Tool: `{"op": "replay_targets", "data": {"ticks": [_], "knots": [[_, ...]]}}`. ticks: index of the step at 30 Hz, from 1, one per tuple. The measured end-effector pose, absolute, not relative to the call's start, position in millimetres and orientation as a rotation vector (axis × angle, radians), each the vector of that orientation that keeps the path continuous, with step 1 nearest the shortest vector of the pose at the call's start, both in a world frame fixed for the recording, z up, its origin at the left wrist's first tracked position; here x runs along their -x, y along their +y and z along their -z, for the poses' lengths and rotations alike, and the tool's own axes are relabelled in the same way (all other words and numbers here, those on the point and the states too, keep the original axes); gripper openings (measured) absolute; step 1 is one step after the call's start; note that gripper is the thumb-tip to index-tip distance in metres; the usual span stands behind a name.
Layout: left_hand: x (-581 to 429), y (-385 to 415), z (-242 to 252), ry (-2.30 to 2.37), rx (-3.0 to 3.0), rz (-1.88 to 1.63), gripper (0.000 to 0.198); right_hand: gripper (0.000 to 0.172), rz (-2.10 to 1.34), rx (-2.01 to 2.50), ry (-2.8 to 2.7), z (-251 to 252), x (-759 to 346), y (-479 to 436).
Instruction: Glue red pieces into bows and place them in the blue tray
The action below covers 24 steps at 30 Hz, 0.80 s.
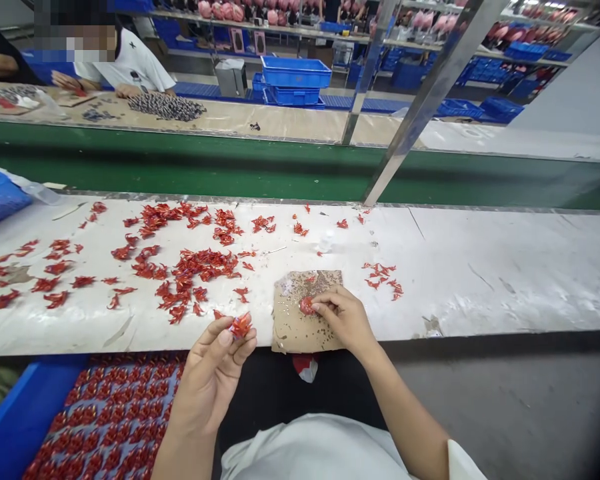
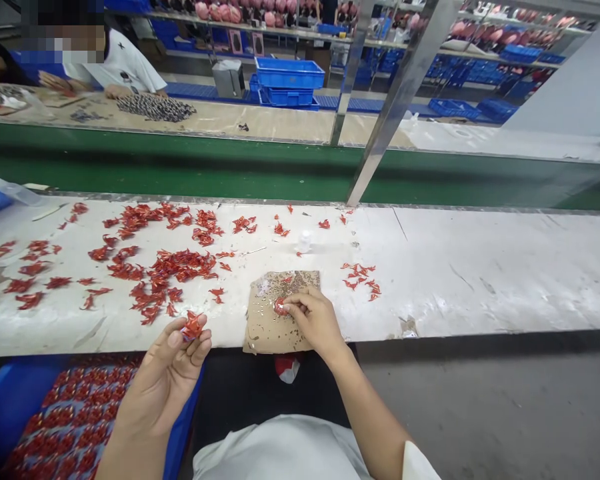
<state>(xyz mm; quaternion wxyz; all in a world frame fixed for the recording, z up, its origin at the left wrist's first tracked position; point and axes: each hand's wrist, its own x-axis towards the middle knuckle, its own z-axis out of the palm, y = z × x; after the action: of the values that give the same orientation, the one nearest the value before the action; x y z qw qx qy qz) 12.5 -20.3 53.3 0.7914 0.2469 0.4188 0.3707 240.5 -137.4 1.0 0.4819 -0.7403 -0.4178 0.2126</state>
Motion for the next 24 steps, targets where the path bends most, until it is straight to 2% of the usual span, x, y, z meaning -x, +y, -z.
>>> {"op": "replay_targets", "data": {"ticks": [4, 7, 11, 16, 19, 24], "knots": [[-22, -25, -53, 0.874, -0.507, -0.774, 0.057, 0.015, -0.39, 1.743, -1.178, 4, -236, -147], [-34, -31, -48, 0.901, -0.483, -0.689, 0.05, 0.013, -0.405, 1.686, -1.2, -5, -231, -152], [-44, -40, -40, 0.859, -0.504, -0.456, 0.04, 0.004, -0.598, 1.44, -1.06, -33, -222, -156], [-50, -49, -41, 0.772, -0.572, -0.287, 0.041, 0.003, -0.808, 1.271, -1.065, -56, -216, -157], [-53, -50, -42, 0.74, -0.59, -0.255, 0.038, 0.004, -0.826, 1.29, -1.081, -56, -216, -156], [-55, -51, -43, 0.739, -0.607, -0.228, 0.043, 0.004, -0.838, 1.285, -1.061, -47, -215, -156]]}}
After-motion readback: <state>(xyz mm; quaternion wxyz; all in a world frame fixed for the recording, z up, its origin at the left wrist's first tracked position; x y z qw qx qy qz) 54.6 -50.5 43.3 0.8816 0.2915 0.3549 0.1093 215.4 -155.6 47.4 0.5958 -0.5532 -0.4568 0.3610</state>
